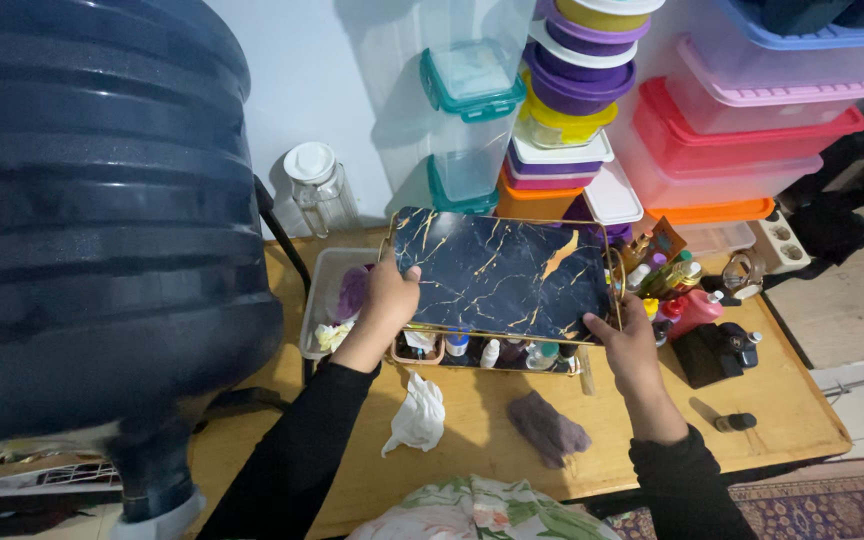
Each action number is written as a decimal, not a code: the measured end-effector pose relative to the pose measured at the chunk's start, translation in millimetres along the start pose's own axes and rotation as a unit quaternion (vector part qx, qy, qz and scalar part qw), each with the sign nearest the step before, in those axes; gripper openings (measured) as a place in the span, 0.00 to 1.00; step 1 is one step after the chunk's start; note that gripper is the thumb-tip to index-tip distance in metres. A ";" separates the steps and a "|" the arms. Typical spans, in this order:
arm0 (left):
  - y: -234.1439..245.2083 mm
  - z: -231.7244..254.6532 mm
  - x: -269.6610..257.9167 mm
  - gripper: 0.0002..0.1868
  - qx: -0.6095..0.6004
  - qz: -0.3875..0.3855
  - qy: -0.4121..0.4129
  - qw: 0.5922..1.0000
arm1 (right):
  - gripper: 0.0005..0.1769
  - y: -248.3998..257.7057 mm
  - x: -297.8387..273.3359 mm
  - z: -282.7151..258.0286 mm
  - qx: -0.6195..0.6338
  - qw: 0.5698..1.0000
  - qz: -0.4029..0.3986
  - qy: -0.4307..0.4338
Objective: The person wipes a black marble-patterned tray with a cloth, then picks up several small bottles from a wire rack and wipes each one before placing them on the tray. The person continues to wipe and arrange the bottles on the tray.
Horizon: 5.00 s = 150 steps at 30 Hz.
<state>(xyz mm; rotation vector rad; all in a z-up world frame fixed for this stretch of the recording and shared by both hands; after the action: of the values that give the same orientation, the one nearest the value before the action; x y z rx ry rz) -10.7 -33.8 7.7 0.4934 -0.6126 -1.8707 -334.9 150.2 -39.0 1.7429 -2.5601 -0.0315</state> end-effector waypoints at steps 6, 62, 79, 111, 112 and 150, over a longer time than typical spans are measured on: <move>0.2 14.0 -15.1 0.35 0.077 0.094 -0.139 0.983 | 0.28 0.2 0.2 -0.3 -0.007 1.000 0.005 -0.003; -45.2 50.7 -56.4 0.31 0.247 0.023 -0.134 0.960 | 0.32 213.5 -23.8 83.2 -0.549 0.818 0.172 -0.029; -50.1 50.5 -55.2 0.32 0.260 0.023 -0.122 0.958 | 0.20 167.3 -53.6 -77.4 -0.524 0.838 0.143 0.043; -52.2 53.3 -57.6 0.30 0.250 0.035 -0.123 0.960 | 0.21 14.2 85.7 -152.7 -0.449 0.875 0.012 0.183; -51.1 55.8 -59.0 0.30 0.244 0.040 -0.127 0.961 | 0.21 13.5 83.8 -154.2 -0.448 0.875 0.005 0.184; -73.4 81.2 -36.0 0.35 -0.292 -0.032 -0.270 0.917 | 0.35 7.0 12.9 -111.0 -0.607 0.739 0.005 0.293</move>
<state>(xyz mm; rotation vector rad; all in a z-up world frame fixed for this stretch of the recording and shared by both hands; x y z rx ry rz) -99.0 37.4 27.7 -0.4160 -0.3520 -2.1398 -340.7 141.7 72.5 0.9302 -1.3928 -0.7981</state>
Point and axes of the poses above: each hand's wrist, its own x-axis towards the middle knuckle, its own y-axis out of the back of the hand, z = x × y, the point moved 3 cm from there along x, towards the middle knuckle, and after that the axes turned 14 degrees about -z, right-handed, at the moved point
